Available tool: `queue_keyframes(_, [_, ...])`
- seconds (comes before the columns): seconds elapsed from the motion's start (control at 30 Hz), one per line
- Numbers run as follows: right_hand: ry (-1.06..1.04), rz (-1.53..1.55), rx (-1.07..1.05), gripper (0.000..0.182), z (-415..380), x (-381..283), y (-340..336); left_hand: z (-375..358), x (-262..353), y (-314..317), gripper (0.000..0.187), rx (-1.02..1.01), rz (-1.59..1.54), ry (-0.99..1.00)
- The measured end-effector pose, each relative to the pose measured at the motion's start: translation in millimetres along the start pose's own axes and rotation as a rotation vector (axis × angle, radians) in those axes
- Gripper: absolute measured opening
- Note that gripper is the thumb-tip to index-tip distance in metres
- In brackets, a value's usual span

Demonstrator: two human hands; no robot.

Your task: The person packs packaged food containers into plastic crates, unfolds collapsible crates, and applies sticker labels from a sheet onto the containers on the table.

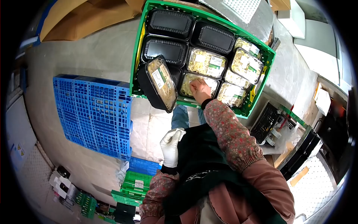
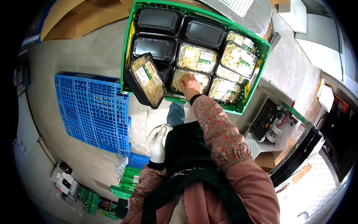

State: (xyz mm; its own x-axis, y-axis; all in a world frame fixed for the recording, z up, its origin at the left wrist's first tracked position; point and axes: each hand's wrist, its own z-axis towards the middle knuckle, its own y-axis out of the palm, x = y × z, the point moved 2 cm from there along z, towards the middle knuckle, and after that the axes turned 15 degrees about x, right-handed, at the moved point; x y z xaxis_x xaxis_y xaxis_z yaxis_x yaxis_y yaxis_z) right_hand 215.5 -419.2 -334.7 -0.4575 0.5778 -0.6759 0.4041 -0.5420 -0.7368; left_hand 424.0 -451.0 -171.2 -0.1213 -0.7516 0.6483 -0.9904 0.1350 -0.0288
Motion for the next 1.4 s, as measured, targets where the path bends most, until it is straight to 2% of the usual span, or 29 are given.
queue_keyframes(0.07, [0.033, 0.044, 0.003, 0.009, -4.4, 1.3, -1.6, 0.3, 1.3, -0.7, 0.007, -0.010, -0.005, -0.011])
queue_keyframes(0.17, [-0.045, -0.015, -0.040, 0.016, -7.0, -1.5, -4.4, 1.9, 4.9, -1.1, 0.007, -0.023, 0.003, -0.011])
queue_keyframes(0.23, [0.130, 0.008, -0.082, 0.021, -9.5, 2.6, -2.2, 2.6, 7.9, -1.1, 0.008, -0.027, 0.032, -0.008])
queue_keyframes(0.27, [0.131, 0.009, -0.079, 0.021, -9.5, 3.3, -1.2, 2.6, 9.8, -0.3, 0.008, -0.029, 0.034, -0.006])
queue_keyframes(0.33, [0.560, 0.325, -0.103, 0.021, -9.8, 7.7, -0.2, 2.0, 12.7, 1.4, 0.007, -0.034, 0.023, 0.000])
queue_keyframes(0.37, [0.562, 0.325, -0.102, 0.021, -8.8, 10.1, -5.1, 2.0, 12.9, 1.4, 0.007, -0.036, 0.025, -0.001])
queue_keyframes(0.43, [0.365, 0.124, 0.002, 0.023, 0.9, 10.2, -29.1, 3.0, 13.2, 1.0, 0.007, -0.048, 0.040, 0.028])
queue_keyframes(0.47, [0.182, -0.011, 0.026, 0.025, 3.4, 11.3, -35.9, 3.5, 12.8, 1.2, 0.007, -0.048, 0.040, 0.027])
queue_keyframes(0.5, [0.182, -0.013, 0.025, 0.025, 5.8, 10.1, -38.2, 4.0, 11.7, 1.6, 0.007, -0.046, 0.039, 0.011])
queue_keyframes(0.57, [-0.144, -0.061, 0.016, 0.026, 10.4, 1.8, -41.6, 4.3, 10.1, 3.5, 0.007, -0.042, 0.039, -0.007])
queue_keyframes(0.6, [-0.167, -0.107, -0.059, 0.025, 11.0, 2.0, -38.7, 3.8, 9.8, 5.4, 0.007, -0.042, 0.031, -0.024])
queue_keyframes(0.73, [-0.264, -0.092, -0.078, 0.022, 11.8, 7.5, -30.5, 2.1, 4.8, 7.6, 0.007, -0.050, 0.020, -0.038])
queue_keyframes(1.17, [-0.251, -0.035, -0.064, 0.019, 19.3, 9.9, -26.6, 1.3, 3.7, 19.5, 0.007, -0.051, 0.048, -0.028])
queue_keyframes(1.3, [-0.394, -0.025, -0.140, 0.012, 28.8, 1.3, -17.3, 0.6, 6.7, 23.0, 0.010, -0.041, 0.091, -0.024])
queue_keyframes(1.4, [-0.493, -0.114, -0.328, 0.007, 36.0, 0.9, -9.5, -0.2, 7.7, 26.2, 0.010, -0.036, 0.071, -0.024])
